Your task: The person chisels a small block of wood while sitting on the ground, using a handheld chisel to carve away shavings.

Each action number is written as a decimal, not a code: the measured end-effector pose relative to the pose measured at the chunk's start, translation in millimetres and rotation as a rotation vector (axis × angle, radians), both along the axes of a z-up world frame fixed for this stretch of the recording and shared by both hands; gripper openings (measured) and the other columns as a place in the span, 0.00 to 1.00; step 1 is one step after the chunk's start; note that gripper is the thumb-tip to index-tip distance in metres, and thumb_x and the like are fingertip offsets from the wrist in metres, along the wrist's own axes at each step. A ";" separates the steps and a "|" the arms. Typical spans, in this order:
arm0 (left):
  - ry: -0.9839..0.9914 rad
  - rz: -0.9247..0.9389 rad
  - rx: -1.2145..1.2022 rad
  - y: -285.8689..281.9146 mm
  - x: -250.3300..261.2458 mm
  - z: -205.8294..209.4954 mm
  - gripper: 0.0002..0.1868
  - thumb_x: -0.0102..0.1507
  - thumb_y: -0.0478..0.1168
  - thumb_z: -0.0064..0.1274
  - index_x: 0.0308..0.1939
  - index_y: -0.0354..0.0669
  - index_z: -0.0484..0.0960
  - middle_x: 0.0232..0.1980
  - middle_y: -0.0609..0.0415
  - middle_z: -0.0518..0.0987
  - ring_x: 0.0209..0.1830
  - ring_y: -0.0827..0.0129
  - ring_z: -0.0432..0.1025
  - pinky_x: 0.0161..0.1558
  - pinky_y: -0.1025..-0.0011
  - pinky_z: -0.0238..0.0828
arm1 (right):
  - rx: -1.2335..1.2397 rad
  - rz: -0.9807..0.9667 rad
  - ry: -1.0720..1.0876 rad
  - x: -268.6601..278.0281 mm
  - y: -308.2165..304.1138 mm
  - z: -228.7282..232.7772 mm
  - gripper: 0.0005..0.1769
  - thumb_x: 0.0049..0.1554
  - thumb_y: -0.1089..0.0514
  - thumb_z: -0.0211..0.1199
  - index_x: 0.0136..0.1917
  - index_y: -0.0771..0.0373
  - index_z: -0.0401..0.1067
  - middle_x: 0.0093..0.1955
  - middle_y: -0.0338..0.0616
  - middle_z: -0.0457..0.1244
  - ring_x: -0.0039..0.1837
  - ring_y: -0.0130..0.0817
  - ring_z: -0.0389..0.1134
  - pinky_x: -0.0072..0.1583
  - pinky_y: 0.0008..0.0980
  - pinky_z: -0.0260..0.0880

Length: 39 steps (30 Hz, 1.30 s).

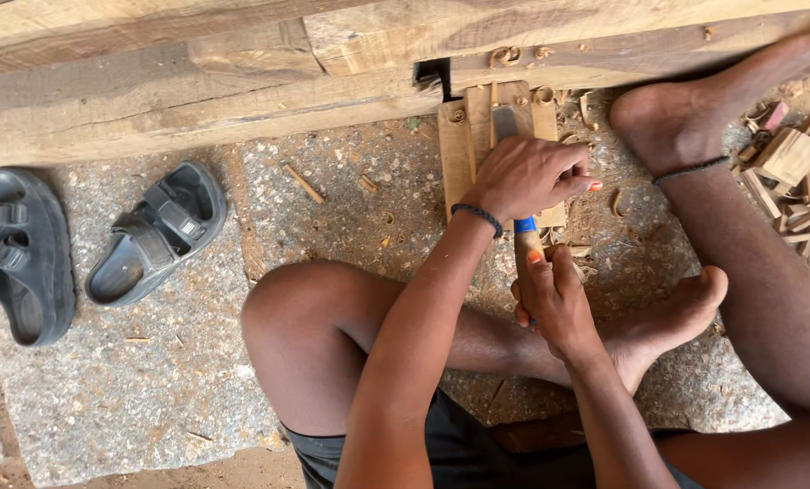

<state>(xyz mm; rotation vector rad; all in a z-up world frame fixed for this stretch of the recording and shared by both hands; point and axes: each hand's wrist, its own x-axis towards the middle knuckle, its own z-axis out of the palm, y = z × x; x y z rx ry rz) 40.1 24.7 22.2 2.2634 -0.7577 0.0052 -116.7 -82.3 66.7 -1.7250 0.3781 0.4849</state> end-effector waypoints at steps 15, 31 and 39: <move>-0.015 0.002 0.098 -4.0 48.1 -21.7 0.19 0.64 0.61 0.54 0.30 0.55 0.77 0.24 0.65 0.82 0.17 0.79 0.71 0.24 0.71 0.70 | -0.001 -0.026 -0.012 26.4 25.4 -1.2 0.19 0.70 0.43 0.42 0.48 0.61 0.51 0.31 0.45 0.57 0.27 0.28 0.55 0.26 0.30 0.55; -0.254 0.747 -0.021 58.5 -34.6 -17.5 0.40 0.58 0.70 0.54 0.58 0.40 0.75 0.53 0.44 0.79 0.35 0.62 0.73 0.31 0.65 0.73 | 0.254 -0.460 -0.265 1.1 -16.9 8.1 0.13 0.70 0.46 0.43 0.60 0.55 0.57 0.40 0.43 0.62 0.30 0.27 0.58 0.28 0.26 0.56; -0.093 0.821 0.155 42.5 -28.8 -25.8 0.32 0.61 0.68 0.53 0.52 0.44 0.75 0.45 0.51 0.78 0.39 0.64 0.76 0.45 0.52 0.73 | 0.221 -0.550 -0.391 -14.2 -54.5 15.8 0.10 0.72 0.50 0.47 0.60 0.56 0.54 0.43 0.43 0.61 0.35 0.31 0.62 0.29 0.29 0.56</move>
